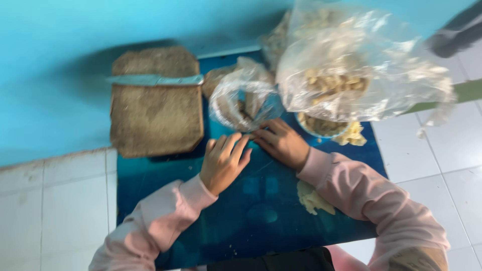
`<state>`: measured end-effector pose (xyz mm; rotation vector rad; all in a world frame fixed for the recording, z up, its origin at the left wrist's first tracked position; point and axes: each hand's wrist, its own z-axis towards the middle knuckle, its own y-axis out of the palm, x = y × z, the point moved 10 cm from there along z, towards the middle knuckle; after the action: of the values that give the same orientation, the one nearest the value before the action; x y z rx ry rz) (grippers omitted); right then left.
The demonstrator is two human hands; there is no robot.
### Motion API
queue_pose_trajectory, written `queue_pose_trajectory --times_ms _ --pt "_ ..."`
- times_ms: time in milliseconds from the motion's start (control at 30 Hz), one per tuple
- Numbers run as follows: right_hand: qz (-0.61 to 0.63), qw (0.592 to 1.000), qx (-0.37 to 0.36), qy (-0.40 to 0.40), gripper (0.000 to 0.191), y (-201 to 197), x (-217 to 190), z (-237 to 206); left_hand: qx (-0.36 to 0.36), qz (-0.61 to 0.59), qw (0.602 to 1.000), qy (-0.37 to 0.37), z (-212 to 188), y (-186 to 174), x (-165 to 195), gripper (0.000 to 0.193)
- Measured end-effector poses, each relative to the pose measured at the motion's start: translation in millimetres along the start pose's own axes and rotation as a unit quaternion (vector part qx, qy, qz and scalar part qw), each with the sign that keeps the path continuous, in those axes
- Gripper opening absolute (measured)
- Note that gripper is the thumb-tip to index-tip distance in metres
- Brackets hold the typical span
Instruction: The person sits at a small blue table and tears pieces from a pale flat dough sheet, placing them into a plastic bag. They then set out a wooden cutting board and knife, take a stack of round flat crackers from a cloth bag, and peel the crackers apart one by one by hand over the board.
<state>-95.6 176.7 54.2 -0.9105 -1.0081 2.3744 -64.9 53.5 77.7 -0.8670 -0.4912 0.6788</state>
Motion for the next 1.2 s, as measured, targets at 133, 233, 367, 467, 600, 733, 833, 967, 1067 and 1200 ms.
queue_pose_trajectory --times_ms 133,233,367,467,600,733,833,967,1067,1200 --pt "-0.008 1.0 0.011 0.006 0.026 -12 -11 1 0.066 -0.052 0.991 0.108 -4 -28 34 0.028" --pt "-0.028 1.0 -0.008 -0.002 0.026 -24 -30 2 0.108 -0.088 0.971 0.193 -17 -43 56 0.027" --pt "-0.044 0.999 -0.013 -0.027 0.028 -49 -58 7 0.119 -0.136 0.955 0.237 -33 -45 64 0.026" --pt "-0.077 0.996 0.015 -0.033 0.027 -82 -66 6 0.118 -0.154 0.95 0.246 -39 -38 62 0.028" --pt "-0.141 0.984 0.104 0.018 0.02 -138 -49 2 0.083 -0.17 0.947 0.261 -45 -21 65 0.033" --pt "-0.285 0.945 0.149 0.054 0.019 -165 -27 3 0.076 -0.173 0.945 0.266 -47 -14 63 0.035" --pt "-0.362 0.919 0.155 0.024 0.021 -165 -17 11 0.077 -0.172 0.946 0.262 -47 -12 62 0.035" --pt "-0.386 0.911 0.145 0.003 0.015 -157 9 24 0.071 -0.17 0.945 0.27 -45 -11 62 0.036" --pt "-0.406 0.903 0.14 0.002 0.02 -155 31 33 0.065 -0.172 0.945 0.269 -44 -10 61 0.036" --pt "-0.444 0.887 0.128 -0.009 0.02 -145 44 38 0.061 -0.18 0.945 0.265 -43 -10 60 0.037"
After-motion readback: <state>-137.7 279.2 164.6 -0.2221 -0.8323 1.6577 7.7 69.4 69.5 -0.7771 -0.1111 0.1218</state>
